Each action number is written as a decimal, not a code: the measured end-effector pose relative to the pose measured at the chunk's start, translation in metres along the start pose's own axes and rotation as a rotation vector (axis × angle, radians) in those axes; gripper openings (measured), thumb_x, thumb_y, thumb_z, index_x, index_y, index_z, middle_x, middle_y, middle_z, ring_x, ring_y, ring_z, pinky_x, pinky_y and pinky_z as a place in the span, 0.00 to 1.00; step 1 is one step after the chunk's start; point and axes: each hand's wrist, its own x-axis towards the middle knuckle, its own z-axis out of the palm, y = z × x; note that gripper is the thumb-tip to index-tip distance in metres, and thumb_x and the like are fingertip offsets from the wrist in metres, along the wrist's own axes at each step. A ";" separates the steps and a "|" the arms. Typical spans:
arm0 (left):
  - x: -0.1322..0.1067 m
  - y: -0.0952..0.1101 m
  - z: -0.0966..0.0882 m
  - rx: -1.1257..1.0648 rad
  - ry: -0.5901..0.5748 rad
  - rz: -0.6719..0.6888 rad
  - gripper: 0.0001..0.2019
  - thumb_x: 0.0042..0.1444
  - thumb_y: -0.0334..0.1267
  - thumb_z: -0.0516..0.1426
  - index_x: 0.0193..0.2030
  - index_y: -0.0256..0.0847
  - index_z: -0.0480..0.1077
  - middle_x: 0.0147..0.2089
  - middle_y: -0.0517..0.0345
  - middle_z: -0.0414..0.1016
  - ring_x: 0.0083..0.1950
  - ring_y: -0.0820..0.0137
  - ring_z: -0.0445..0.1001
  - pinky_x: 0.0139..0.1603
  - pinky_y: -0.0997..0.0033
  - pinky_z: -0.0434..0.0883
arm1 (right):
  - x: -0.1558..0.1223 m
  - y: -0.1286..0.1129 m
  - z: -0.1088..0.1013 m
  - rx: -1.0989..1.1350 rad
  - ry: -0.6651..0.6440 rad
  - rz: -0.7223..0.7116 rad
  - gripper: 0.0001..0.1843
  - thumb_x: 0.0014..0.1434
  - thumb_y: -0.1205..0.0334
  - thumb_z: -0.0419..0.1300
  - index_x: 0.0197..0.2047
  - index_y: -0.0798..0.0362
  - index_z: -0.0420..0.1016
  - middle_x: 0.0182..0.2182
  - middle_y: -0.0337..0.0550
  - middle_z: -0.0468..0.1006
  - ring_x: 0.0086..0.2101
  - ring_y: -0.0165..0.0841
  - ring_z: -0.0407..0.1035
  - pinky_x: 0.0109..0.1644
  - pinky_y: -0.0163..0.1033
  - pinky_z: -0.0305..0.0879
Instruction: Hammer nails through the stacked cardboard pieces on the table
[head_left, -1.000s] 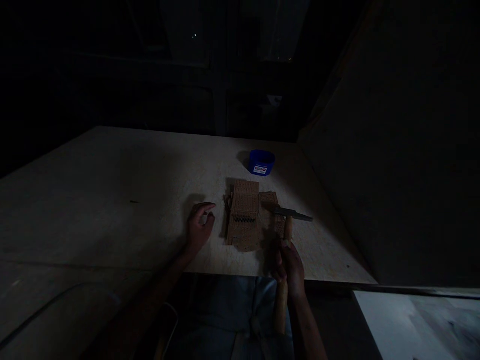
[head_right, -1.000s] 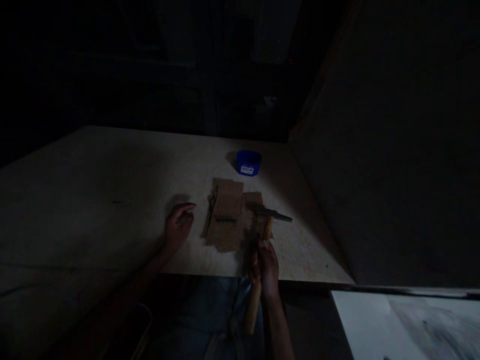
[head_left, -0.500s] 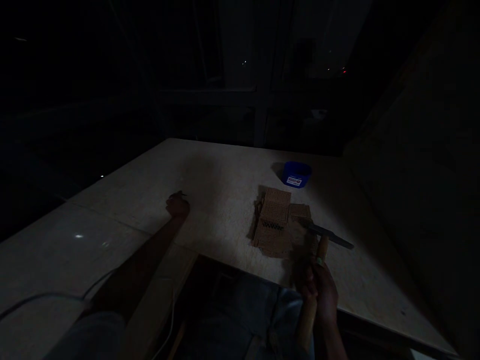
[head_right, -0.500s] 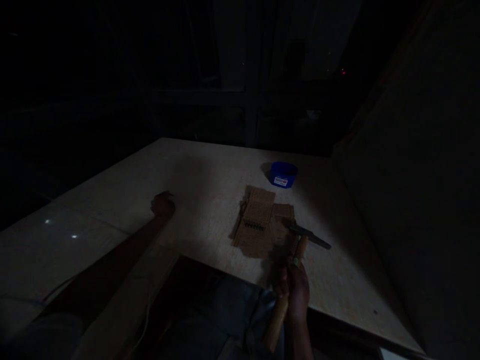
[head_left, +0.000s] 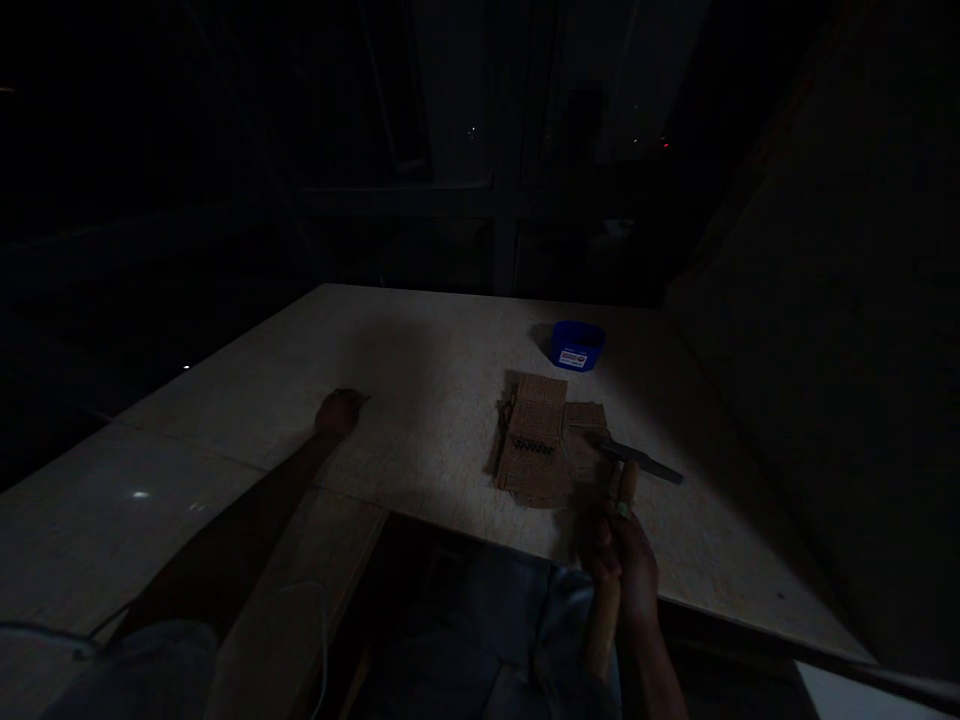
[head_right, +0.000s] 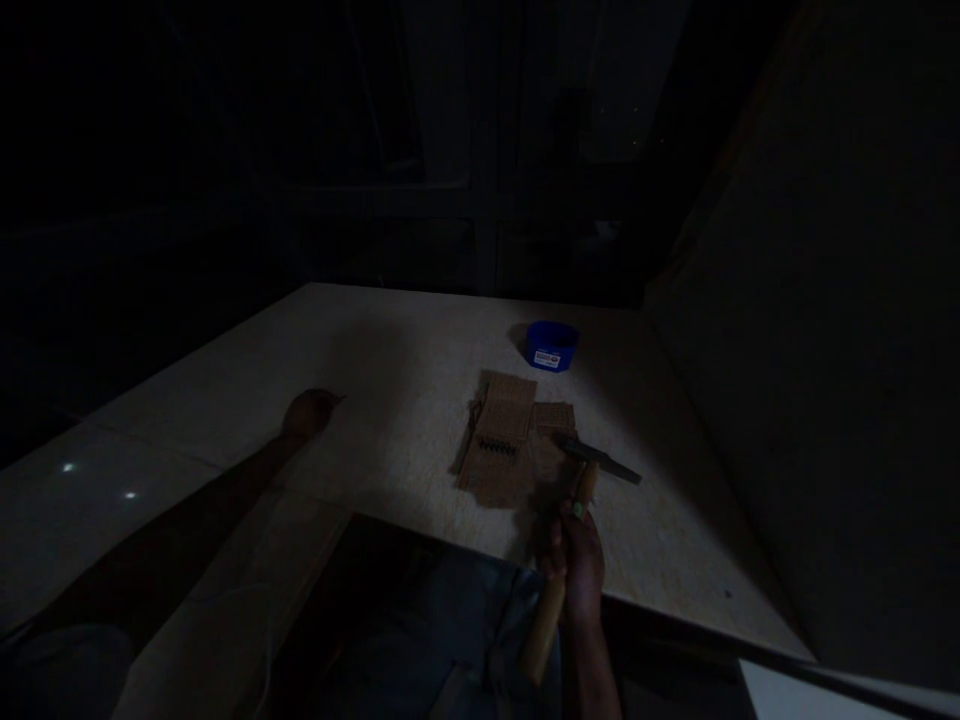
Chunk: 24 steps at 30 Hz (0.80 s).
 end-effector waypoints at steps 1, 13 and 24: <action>-0.003 0.006 0.001 -0.029 0.000 0.021 0.10 0.58 0.38 0.53 0.34 0.39 0.76 0.42 0.43 0.80 0.45 0.57 0.77 0.52 0.57 0.72 | 0.000 0.000 0.001 0.004 0.022 0.010 0.20 0.58 0.49 0.65 0.23 0.51 0.65 0.11 0.27 0.54 0.10 0.21 0.46 0.11 0.27 0.50; -0.086 0.161 0.041 -0.643 -0.200 0.447 0.11 0.57 0.47 0.61 0.37 0.45 0.80 0.37 0.55 0.84 0.39 0.64 0.82 0.43 0.66 0.79 | 0.004 0.002 0.003 0.026 0.037 -0.005 0.21 0.56 0.44 0.65 0.26 0.49 0.64 0.11 0.25 0.56 0.09 0.22 0.46 0.10 0.28 0.50; -0.110 0.193 0.088 -0.703 -0.297 0.660 0.10 0.63 0.44 0.59 0.40 0.45 0.81 0.39 0.55 0.85 0.38 0.67 0.82 0.38 0.70 0.78 | 0.002 -0.001 0.013 0.049 0.104 0.045 0.21 0.55 0.47 0.67 0.26 0.50 0.63 0.12 0.25 0.59 0.09 0.19 0.44 0.09 0.26 0.48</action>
